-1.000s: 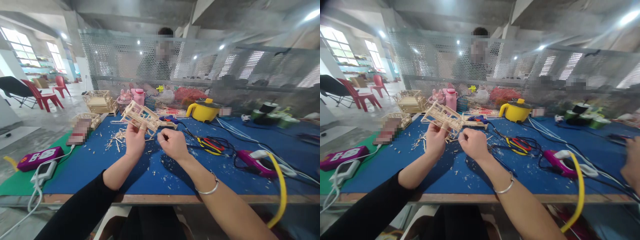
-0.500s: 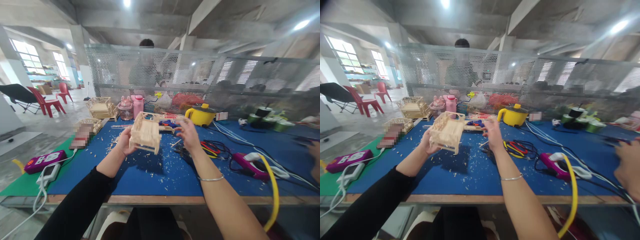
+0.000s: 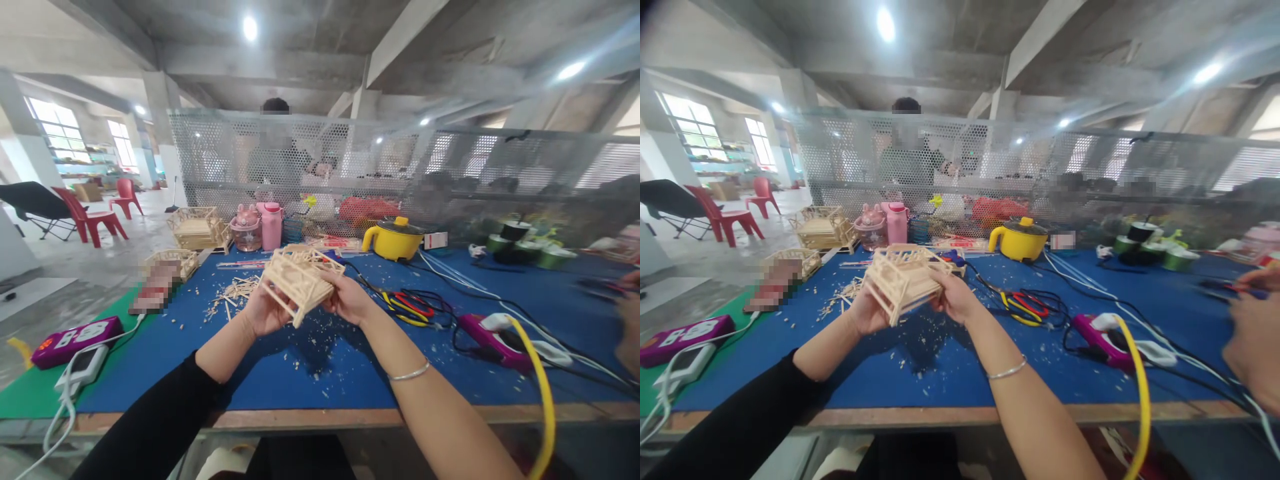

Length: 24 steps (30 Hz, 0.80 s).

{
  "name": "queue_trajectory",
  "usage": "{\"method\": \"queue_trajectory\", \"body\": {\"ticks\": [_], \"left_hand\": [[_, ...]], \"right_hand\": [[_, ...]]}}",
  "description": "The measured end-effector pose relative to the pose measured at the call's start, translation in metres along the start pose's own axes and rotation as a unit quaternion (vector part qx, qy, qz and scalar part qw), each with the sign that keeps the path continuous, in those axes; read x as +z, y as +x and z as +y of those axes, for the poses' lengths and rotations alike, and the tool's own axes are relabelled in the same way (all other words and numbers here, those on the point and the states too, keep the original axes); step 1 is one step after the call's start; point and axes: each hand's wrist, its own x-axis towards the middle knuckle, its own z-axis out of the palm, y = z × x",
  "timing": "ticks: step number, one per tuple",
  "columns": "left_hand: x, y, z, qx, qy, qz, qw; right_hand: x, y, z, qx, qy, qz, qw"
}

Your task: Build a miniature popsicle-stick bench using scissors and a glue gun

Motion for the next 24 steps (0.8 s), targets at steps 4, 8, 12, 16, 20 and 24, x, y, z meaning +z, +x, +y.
{"method": "queue_trajectory", "body": {"ticks": [4, 8, 12, 16, 20, 24], "left_hand": [[0.002, 0.004, -0.011, -0.024, 0.055, 0.073, 0.996], [0.012, 0.008, -0.021, 0.068, 0.084, 0.084, 0.991], [0.018, 0.015, -0.031, 0.044, 0.108, 0.094, 0.989], [0.017, 0.022, -0.03, 0.119, 0.069, 0.15, 0.979], [0.016, 0.028, -0.012, 0.146, -0.047, 0.177, 0.972], [0.014, 0.027, 0.004, 0.148, -0.104, 0.224, 0.958]], "right_hand": [[0.005, 0.01, 0.005, -0.024, 0.053, 0.182, 0.982], [0.011, 0.017, 0.018, -0.101, -0.01, 0.277, 0.955], [0.017, 0.019, 0.027, -0.136, -0.04, 0.27, 0.952], [0.023, 0.014, 0.026, -0.151, -0.087, 0.226, 0.958], [0.028, 0.004, 0.022, -0.189, -0.165, 0.156, 0.955], [0.018, 0.004, 0.017, -0.23, -0.207, 0.216, 0.926]]}}
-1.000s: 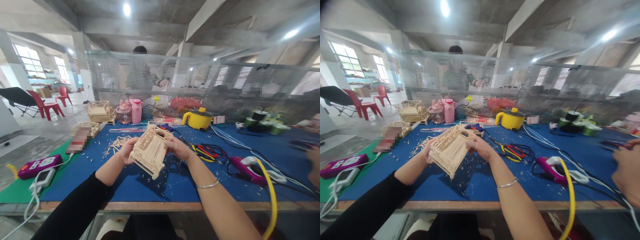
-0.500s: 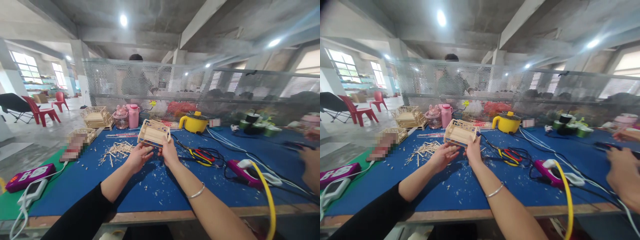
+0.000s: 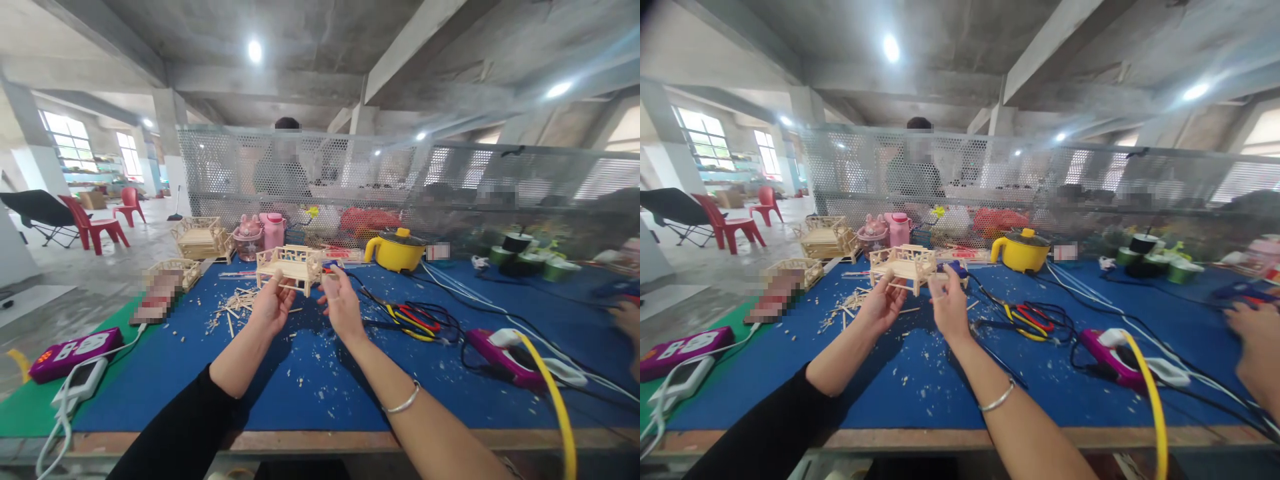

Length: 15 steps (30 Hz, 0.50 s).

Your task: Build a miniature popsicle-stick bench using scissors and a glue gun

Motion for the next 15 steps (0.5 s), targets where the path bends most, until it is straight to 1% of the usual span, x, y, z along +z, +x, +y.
{"method": "queue_trajectory", "body": {"ticks": [2, 3, 4, 5, 6, 7, 8, 9, 10, 11, 12, 13, 14, 15], "left_hand": [[-0.001, -0.001, 0.003, -0.005, -0.014, 0.012, 1.0], [-0.001, -0.002, 0.004, -0.009, -0.019, 0.014, 1.0], [-0.001, -0.003, 0.005, -0.014, -0.023, 0.013, 1.0], [-0.002, -0.005, 0.005, -0.019, -0.025, 0.01, 0.999], [-0.002, -0.006, 0.006, -0.023, -0.025, 0.004, 0.999], [-0.001, -0.008, 0.006, -0.026, -0.024, -0.001, 0.999], [-0.001, -0.009, 0.007, -0.026, -0.024, -0.006, 0.999], [-0.001, -0.009, 0.008, -0.023, -0.024, -0.009, 0.999], [-0.002, -0.009, 0.01, -0.014, -0.026, -0.011, 0.999], [-0.002, -0.008, 0.012, -0.002, -0.028, -0.009, 1.0], [-0.003, -0.007, 0.014, 0.012, -0.029, -0.006, 0.999], [-0.004, -0.005, 0.017, 0.026, -0.03, 0.0, 0.999], [-0.005, -0.003, 0.02, 0.037, -0.031, 0.008, 0.999], [-0.007, -0.001, 0.023, 0.044, -0.033, 0.017, 0.998]], "right_hand": [[-0.006, 0.007, 0.004, 0.007, -0.004, 0.047, 0.999], [-0.008, 0.011, 0.005, 0.015, 0.002, 0.059, 0.998], [-0.01, 0.013, 0.006, 0.03, 0.016, 0.06, 0.998], [-0.011, 0.014, 0.006, 0.052, 0.041, 0.039, 0.997], [-0.011, 0.013, 0.006, 0.082, 0.074, -0.005, 0.994], [-0.01, 0.011, 0.005, 0.119, 0.109, -0.071, 0.984], [-0.009, 0.007, 0.004, 0.158, 0.139, -0.157, 0.965], [-0.007, 0.004, 0.003, 0.191, 0.153, -0.245, 0.938], [-0.005, 0.0, 0.002, 0.211, 0.149, -0.32, 0.911], [-0.003, -0.004, 0.002, 0.216, 0.129, -0.373, 0.893], [-0.001, -0.006, 0.002, 0.212, 0.106, -0.403, 0.884], [-0.001, -0.006, 0.001, 0.202, 0.086, -0.416, 0.882], [-0.003, -0.005, 0.0, 0.188, 0.078, -0.412, 0.888], [-0.008, -0.002, -0.002, 0.169, 0.083, -0.394, 0.9]]}}
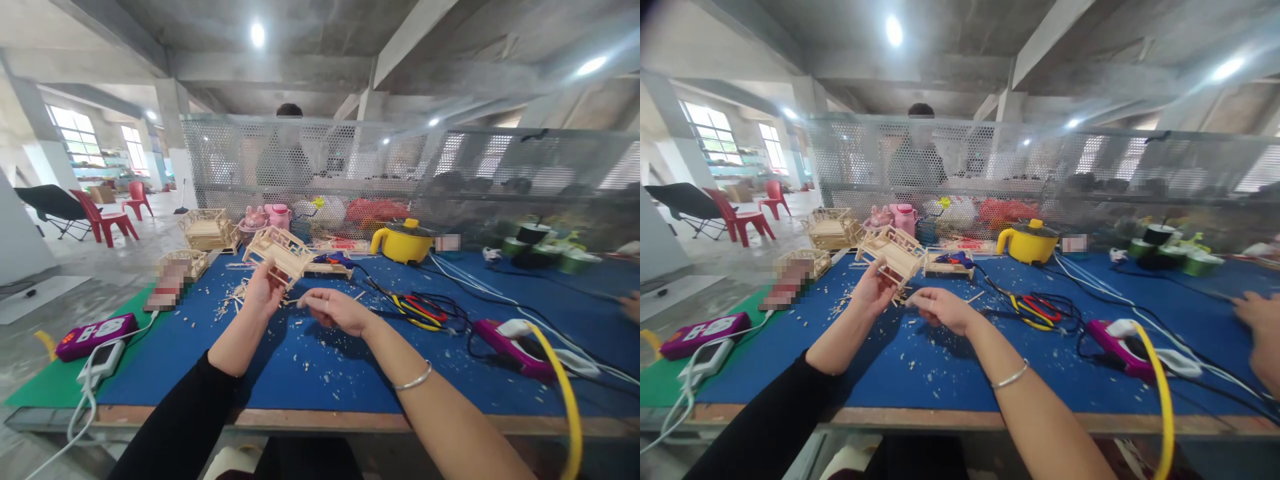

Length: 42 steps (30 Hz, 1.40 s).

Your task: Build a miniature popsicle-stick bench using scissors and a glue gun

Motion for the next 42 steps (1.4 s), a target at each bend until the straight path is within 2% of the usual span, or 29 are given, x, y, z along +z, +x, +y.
{"method": "queue_trajectory", "body": {"ticks": [2, 3, 5, 6, 7, 8, 10, 11, 12, 14, 16, 20, 23, 25, 28, 31, 33, 37, 38, 40, 42], "left_hand": [[-0.003, 0.006, 0.007, 0.007, -0.01, 0.02, 1.0], [-0.004, 0.009, 0.01, 0.01, -0.017, 0.028, 0.999], [-0.005, 0.014, 0.016, 0.021, -0.032, 0.04, 0.998], [-0.005, 0.015, 0.019, 0.027, -0.04, 0.041, 0.998], [-0.005, 0.016, 0.021, 0.033, -0.046, 0.039, 0.998], [-0.005, 0.016, 0.023, 0.038, -0.05, 0.035, 0.997], [-0.004, 0.014, 0.025, 0.038, -0.056, 0.023, 0.997], [-0.004, 0.013, 0.026, 0.03, -0.057, 0.016, 0.998], [-0.004, 0.012, 0.026, 0.017, -0.056, 0.009, 0.998], [-0.005, 0.009, 0.025, -0.02, -0.047, -0.001, 0.999], [-0.005, 0.006, 0.023, -0.062, -0.034, -0.017, 0.997], [0.0, -0.005, 0.02, -0.124, -0.013, -0.078, 0.989], [0.004, -0.016, 0.018, -0.156, 0.003, -0.113, 0.981], [0.005, -0.021, 0.015, -0.181, 0.015, -0.139, 0.974], [0.003, -0.024, 0.008, -0.214, 0.03, -0.179, 0.96], [0.001, -0.021, 0.0, -0.222, 0.048, -0.187, 0.956], [0.001, -0.018, -0.004, -0.202, 0.059, -0.165, 0.964], [-0.001, -0.015, -0.012, -0.128, 0.122, -0.087, 0.98], [-0.002, -0.015, -0.013, -0.088, 0.146, -0.06, 0.984], [-0.005, -0.018, -0.015, 0.036, 0.181, -0.011, 0.983], [-0.008, -0.024, -0.016, 0.158, 0.197, -0.005, 0.968]], "right_hand": [[-0.018, -0.008, -0.01, -0.079, 0.035, 0.061, 0.994], [-0.03, -0.013, -0.015, -0.142, 0.068, 0.116, 0.981], [-0.054, -0.026, -0.026, -0.272, 0.156, 0.221, 0.923], [-0.064, -0.033, -0.029, -0.314, 0.182, 0.245, 0.899], [-0.072, -0.037, -0.03, -0.317, 0.184, 0.241, 0.899], [-0.075, -0.04, -0.029, -0.29, 0.163, 0.218, 0.918], [-0.072, -0.039, -0.023, -0.159, 0.053, 0.124, 0.978], [-0.065, -0.035, -0.018, -0.087, -0.011, 0.078, 0.993], [-0.057, -0.03, -0.013, -0.037, -0.063, 0.046, 0.996], [-0.04, -0.019, -0.006, -0.04, -0.054, 0.06, 0.996], [-0.029, -0.01, -0.003, -0.071, 0.033, 0.068, 0.995], [-0.026, -0.006, -0.002, -0.048, 0.176, -0.028, 0.983], [-0.028, -0.005, -0.001, -0.003, 0.24, -0.1, 0.966], [-0.026, -0.002, 0.003, 0.028, 0.268, -0.127, 0.955], [-0.023, 0.005, 0.008, 0.027, 0.312, -0.113, 0.943], [-0.02, 0.007, 0.01, -0.038, 0.354, -0.071, 0.932], [-0.02, 0.005, 0.008, -0.059, 0.372, -0.056, 0.925], [-0.022, -0.002, -0.001, -0.034, 0.419, -0.014, 0.907], [-0.023, -0.003, -0.003, -0.036, 0.434, 0.001, 0.9], [-0.024, -0.005, -0.007, -0.055, 0.459, 0.026, 0.886], [-0.025, -0.004, -0.008, -0.074, 0.475, 0.039, 0.876]]}}
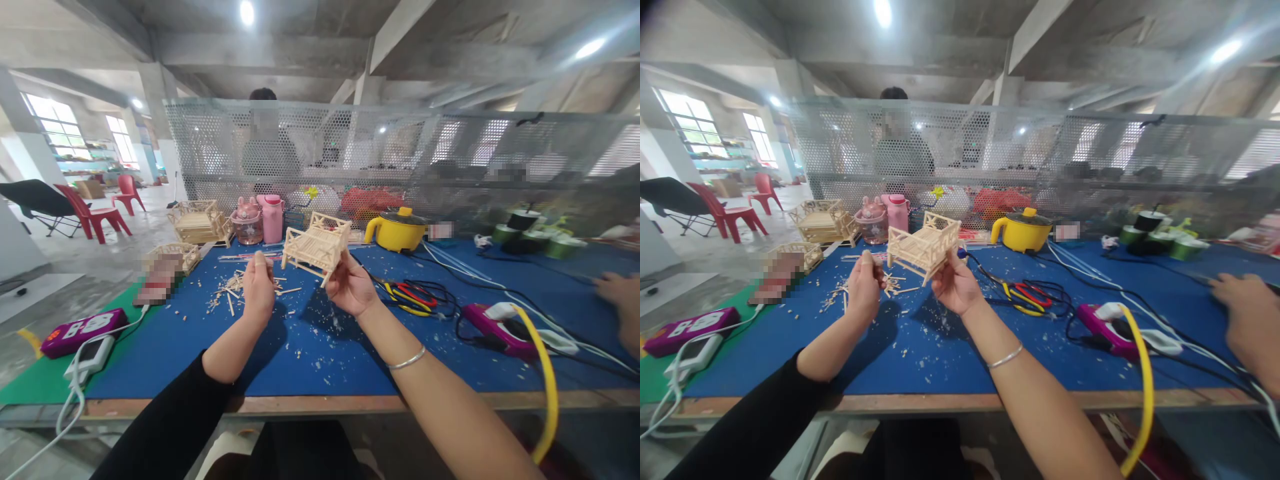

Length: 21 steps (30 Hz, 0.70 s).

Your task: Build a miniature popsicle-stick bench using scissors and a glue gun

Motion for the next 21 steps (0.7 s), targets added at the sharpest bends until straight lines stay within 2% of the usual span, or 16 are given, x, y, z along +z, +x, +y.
{"method": "queue_trajectory", "body": {"ticks": [2, 6, 10, 15, 18, 21], "left_hand": [[-0.001, -0.008, 0.002, 0.067, 0.014, -0.033, 0.997], [0.004, -0.02, 0.005, 0.091, 0.072, -0.132, 0.984], [0.009, -0.019, 0.005, 0.005, 0.081, -0.17, 0.982], [0.007, -0.013, 0.009, -0.091, 0.051, -0.206, 0.973], [0.005, -0.013, 0.011, -0.113, 0.056, -0.224, 0.966], [0.006, -0.014, 0.008, -0.089, 0.055, -0.206, 0.973]], "right_hand": [[-0.001, 0.001, 0.0, -0.01, 0.006, 0.002, 1.0], [0.001, 0.002, 0.004, -0.015, -0.012, 0.02, 1.0], [0.005, 0.002, 0.008, -0.031, -0.036, 0.035, 0.998], [0.005, 0.004, 0.009, -0.044, -0.055, 0.036, 0.997], [0.006, 0.003, 0.009, -0.051, -0.055, 0.045, 0.996], [0.008, 0.002, 0.01, -0.064, -0.08, 0.039, 0.994]]}}
